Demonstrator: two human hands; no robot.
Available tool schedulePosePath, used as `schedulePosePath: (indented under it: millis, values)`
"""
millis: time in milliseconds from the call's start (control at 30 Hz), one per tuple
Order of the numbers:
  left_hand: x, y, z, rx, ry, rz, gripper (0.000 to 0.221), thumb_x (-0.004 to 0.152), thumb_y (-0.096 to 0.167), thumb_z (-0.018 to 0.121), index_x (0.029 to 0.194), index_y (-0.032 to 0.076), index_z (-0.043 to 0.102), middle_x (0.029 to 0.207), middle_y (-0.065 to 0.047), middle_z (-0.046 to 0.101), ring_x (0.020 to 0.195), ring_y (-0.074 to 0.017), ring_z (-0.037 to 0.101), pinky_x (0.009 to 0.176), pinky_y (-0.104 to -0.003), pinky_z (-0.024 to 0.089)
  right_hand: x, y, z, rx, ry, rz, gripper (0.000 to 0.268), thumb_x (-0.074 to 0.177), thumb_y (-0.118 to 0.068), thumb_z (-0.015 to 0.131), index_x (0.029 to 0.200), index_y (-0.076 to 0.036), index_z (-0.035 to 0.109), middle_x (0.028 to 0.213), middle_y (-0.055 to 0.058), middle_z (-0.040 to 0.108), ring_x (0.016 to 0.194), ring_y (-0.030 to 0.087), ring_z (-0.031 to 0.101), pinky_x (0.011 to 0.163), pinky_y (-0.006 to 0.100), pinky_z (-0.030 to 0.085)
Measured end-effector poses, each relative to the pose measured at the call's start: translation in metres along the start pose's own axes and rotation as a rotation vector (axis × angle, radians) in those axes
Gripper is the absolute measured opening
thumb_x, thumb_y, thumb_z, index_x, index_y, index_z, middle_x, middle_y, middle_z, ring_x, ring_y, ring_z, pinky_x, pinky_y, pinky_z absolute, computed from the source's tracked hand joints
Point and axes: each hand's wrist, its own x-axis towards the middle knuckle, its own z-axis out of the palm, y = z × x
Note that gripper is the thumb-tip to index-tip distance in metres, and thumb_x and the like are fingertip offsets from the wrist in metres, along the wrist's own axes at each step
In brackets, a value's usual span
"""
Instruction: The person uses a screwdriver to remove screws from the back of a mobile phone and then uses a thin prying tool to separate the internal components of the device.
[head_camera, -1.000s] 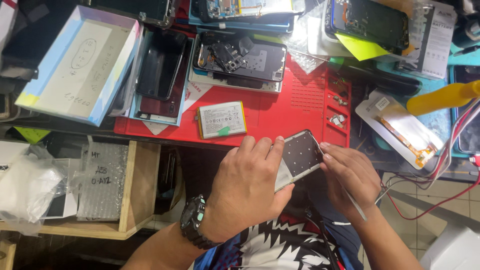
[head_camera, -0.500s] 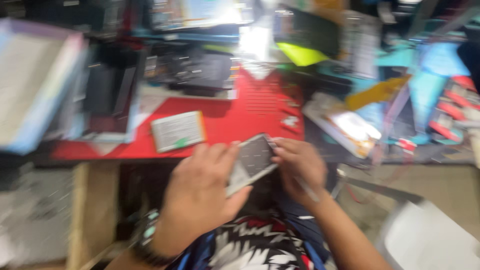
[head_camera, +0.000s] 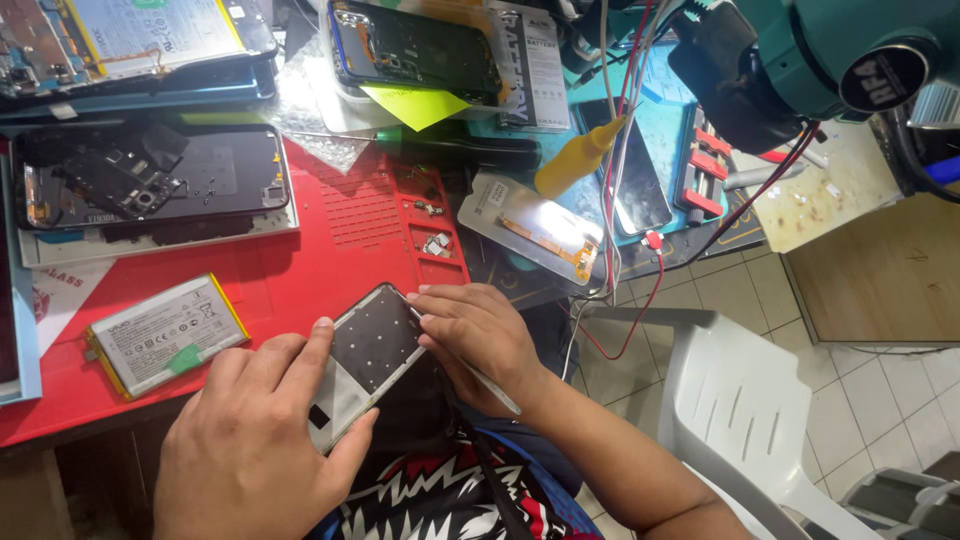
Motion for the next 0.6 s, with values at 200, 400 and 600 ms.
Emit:
schedulePosePath:
  millis: [200,400,600]
  values:
    - [0.001,0.003,-0.003,0.006,-0.034,-0.018,0.086,0.066,0.055,0.079,0.139,0.013,0.063,0.114,0.001,0.067,0.100,-0.0201,0.062,0.083,-0.038,0.057,0.001,0.009,0.008,0.046,0.034,-0.025,0.019,0.094,0.000,0.073,0.110,-0.002,0.061,0.125,0.018,0.071,0.119,0.035,0.071,0.097,0.045,0.056]
    - [0.003,0.012,-0.018,-0.130,0.116,0.064,0.083,0.062,0.042,0.081,0.133,0.003,0.064,0.109,-0.010,0.067,0.096,-0.0295,0.061,0.080,-0.042,0.054,-0.011,0.012,0.002,-0.033,0.050,-0.082,0.020,0.094,-0.001,0.073,0.111,-0.003,0.063,0.121,0.017,0.072,0.114,0.035,0.073,0.094,0.046,0.056]
    - [-0.003,0.014,-0.028,-0.197,0.093,0.076,0.079,0.068,0.038,0.083,0.131,-0.004,0.060,0.101,-0.012,0.064,0.095,-0.0311,0.059,0.078,-0.042,0.052,-0.014,0.021,0.018,0.108,0.108,0.011,0.018,0.098,0.001,0.068,0.115,-0.004,0.063,0.124,0.019,0.072,0.113,0.032,0.073,0.097,0.041,0.057]
